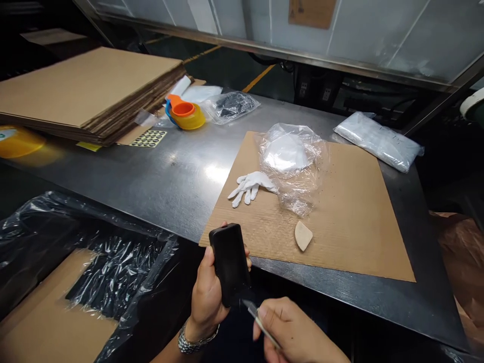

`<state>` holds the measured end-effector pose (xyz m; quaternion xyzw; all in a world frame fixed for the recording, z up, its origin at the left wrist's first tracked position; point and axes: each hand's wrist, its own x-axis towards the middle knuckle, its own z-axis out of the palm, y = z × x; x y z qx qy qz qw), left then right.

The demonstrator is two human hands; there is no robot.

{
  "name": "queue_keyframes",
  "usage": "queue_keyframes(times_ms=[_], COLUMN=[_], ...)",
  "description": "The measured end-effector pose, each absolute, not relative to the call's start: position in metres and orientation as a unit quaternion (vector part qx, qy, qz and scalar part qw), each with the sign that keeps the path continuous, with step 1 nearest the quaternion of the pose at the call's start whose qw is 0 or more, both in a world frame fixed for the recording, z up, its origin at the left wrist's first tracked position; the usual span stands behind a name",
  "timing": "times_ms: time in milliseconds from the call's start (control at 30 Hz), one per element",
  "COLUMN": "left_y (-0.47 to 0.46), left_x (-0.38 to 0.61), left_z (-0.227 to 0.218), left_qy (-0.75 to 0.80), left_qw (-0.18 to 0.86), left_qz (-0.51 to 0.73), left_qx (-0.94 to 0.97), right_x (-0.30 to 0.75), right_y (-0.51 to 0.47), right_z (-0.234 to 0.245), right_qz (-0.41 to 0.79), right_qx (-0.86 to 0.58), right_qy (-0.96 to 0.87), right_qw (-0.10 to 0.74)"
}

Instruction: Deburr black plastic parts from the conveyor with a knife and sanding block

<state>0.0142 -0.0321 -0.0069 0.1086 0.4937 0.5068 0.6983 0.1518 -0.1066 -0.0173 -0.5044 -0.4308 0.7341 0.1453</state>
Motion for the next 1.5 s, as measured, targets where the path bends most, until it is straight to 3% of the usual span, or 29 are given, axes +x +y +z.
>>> queue_keyframes(times_ms=[100, 200, 300, 400, 467, 567, 633, 700, 800, 1167, 1367, 1500], left_y=[-0.028, -0.023, -0.02, -0.019, -0.02, -0.021, -0.023, -0.026, -0.03, -0.039, -0.046, -0.049], left_x=[0.014, 0.014, 0.013, 0.015, 0.017, 0.019, 0.021, 0.023, 0.026, 0.033, 0.031, 0.028], left_z=[-0.009, -0.01, -0.009, -0.007, -0.005, -0.005, -0.005, -0.005, -0.003, 0.004, -0.005, -0.004], left_qy=[0.459, 0.437, 0.426, 0.419, 0.412, 0.404, 0.398, 0.376, 0.339, 0.345, 0.432, 0.461], left_qw=[0.737, 0.789, 0.813, 0.829, 0.843, 0.863, 0.875, 0.889, 0.897, 0.909, 0.883, 0.876], left_qz=[0.488, 0.43, 0.397, 0.37, 0.344, 0.302, 0.275, 0.256, 0.268, 0.226, 0.185, 0.127], left_qx=[0.091, 0.037, 0.007, -0.011, -0.02, -0.028, -0.034, -0.054, -0.092, -0.059, 0.005, 0.065], right_x=[0.152, 0.168, 0.208, 0.253, 0.269, 0.26, 0.233, 0.201, 0.163, 0.155, 0.169, 0.186], right_y=[-0.111, -0.107, -0.089, -0.065, -0.053, -0.049, -0.055, -0.064, -0.072, -0.068, -0.056, -0.042], right_z=[-0.022, -0.018, -0.019, -0.033, -0.042, -0.039, -0.025, -0.005, 0.016, 0.019, 0.015, 0.009], right_qz=[0.843, 0.781, 0.539, 0.207, 0.107, 0.039, 0.048, 0.145, 0.226, 0.303, 0.293, 0.272], right_qx=[-0.386, -0.46, -0.654, -0.79, -0.809, -0.784, -0.701, -0.58, -0.493, -0.491, -0.526, -0.565], right_qy=[-0.294, -0.288, -0.415, -0.537, -0.552, -0.59, -0.67, -0.748, -0.793, -0.791, -0.761, -0.716], right_qw=[0.233, 0.308, 0.33, 0.212, 0.171, 0.191, 0.24, 0.289, 0.279, 0.203, 0.24, 0.308])
